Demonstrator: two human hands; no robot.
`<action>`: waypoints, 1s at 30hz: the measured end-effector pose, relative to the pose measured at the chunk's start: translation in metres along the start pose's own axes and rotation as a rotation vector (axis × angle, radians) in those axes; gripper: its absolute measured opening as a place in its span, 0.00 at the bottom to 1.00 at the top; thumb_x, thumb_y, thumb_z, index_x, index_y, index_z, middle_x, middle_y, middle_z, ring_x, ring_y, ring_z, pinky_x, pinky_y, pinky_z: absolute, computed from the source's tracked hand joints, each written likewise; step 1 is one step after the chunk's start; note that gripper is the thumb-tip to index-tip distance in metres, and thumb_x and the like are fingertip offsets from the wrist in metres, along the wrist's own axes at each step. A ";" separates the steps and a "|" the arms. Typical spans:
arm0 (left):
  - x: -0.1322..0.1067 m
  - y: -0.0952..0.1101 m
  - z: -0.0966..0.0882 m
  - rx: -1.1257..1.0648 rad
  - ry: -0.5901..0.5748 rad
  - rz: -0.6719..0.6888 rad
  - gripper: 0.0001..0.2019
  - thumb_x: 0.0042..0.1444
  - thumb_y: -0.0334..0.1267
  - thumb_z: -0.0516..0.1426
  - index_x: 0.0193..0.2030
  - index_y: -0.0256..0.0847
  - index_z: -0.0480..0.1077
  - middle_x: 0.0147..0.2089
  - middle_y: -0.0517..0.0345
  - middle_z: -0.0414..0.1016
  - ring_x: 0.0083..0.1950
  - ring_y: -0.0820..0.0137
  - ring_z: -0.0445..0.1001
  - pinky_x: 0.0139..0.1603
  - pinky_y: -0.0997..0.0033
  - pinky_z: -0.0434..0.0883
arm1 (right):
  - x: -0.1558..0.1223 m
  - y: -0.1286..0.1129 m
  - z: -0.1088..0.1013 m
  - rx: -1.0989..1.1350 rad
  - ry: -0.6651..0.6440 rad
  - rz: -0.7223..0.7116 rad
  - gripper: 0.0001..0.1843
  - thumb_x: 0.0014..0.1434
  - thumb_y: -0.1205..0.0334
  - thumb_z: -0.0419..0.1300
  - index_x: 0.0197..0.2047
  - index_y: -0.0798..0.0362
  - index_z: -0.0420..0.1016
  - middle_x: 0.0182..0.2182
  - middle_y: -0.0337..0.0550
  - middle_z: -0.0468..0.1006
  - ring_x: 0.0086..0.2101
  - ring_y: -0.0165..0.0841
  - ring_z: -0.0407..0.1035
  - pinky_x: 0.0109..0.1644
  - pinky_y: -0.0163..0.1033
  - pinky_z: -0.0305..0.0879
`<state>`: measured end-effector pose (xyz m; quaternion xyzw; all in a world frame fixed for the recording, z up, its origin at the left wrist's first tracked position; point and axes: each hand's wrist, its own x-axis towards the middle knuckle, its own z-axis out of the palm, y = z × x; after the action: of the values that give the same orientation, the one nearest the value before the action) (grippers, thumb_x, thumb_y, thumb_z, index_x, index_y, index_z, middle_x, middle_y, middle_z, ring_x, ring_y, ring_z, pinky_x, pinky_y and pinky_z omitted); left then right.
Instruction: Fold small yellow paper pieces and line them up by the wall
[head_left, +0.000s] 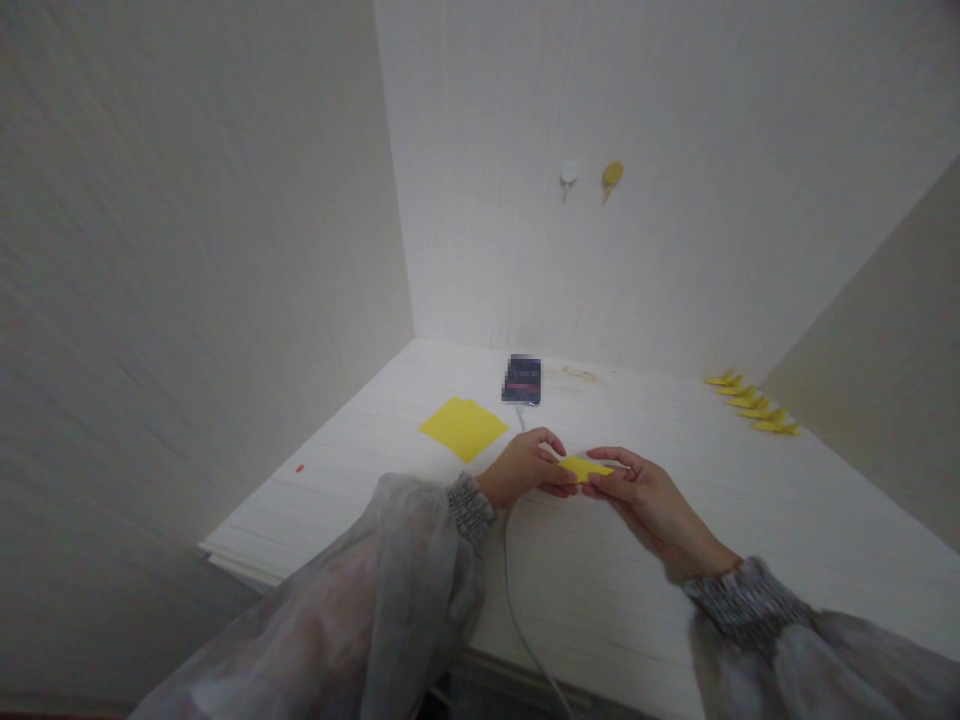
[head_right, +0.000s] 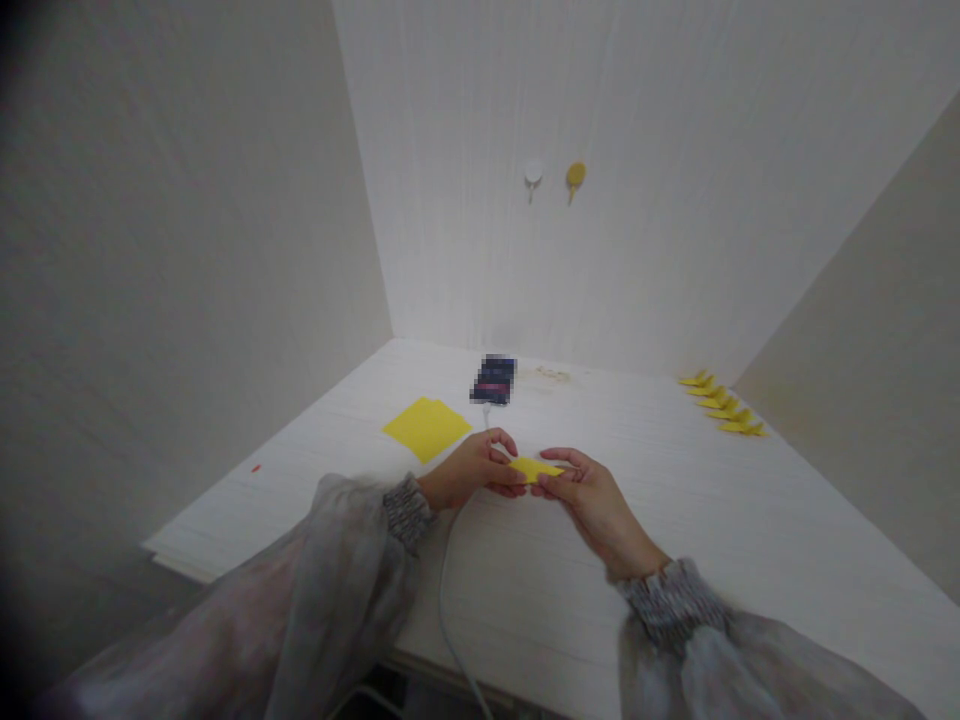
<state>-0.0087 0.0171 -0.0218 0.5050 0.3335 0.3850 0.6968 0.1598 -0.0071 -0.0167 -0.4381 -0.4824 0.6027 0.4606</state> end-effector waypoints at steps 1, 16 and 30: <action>0.000 0.000 0.000 -0.003 -0.011 -0.001 0.21 0.33 0.32 0.63 0.33 0.37 0.56 0.22 0.59 0.71 0.23 0.71 0.72 0.27 0.68 0.70 | -0.001 0.000 0.000 -0.002 0.003 0.001 0.18 0.39 0.65 0.65 0.35 0.52 0.67 0.18 0.37 0.75 0.24 0.31 0.70 0.32 0.35 0.64; -0.001 0.002 0.002 -0.003 0.011 0.021 0.22 0.32 0.31 0.63 0.32 0.37 0.54 0.20 0.60 0.71 0.22 0.70 0.72 0.27 0.68 0.70 | -0.001 -0.003 0.005 -0.089 -0.019 -0.022 0.17 0.40 0.63 0.64 0.35 0.51 0.66 0.21 0.38 0.75 0.24 0.32 0.69 0.31 0.37 0.63; -0.004 0.004 0.001 -0.014 -0.122 -0.039 0.25 0.33 0.31 0.64 0.36 0.38 0.53 0.25 0.56 0.73 0.27 0.69 0.74 0.34 0.65 0.70 | -0.004 -0.006 0.003 -0.006 0.011 -0.038 0.24 0.37 0.70 0.64 0.39 0.50 0.62 0.18 0.34 0.73 0.19 0.27 0.65 0.26 0.33 0.59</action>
<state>-0.0103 0.0136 -0.0171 0.5162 0.2974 0.3422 0.7266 0.1590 -0.0111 -0.0102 -0.4337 -0.4900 0.5897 0.4733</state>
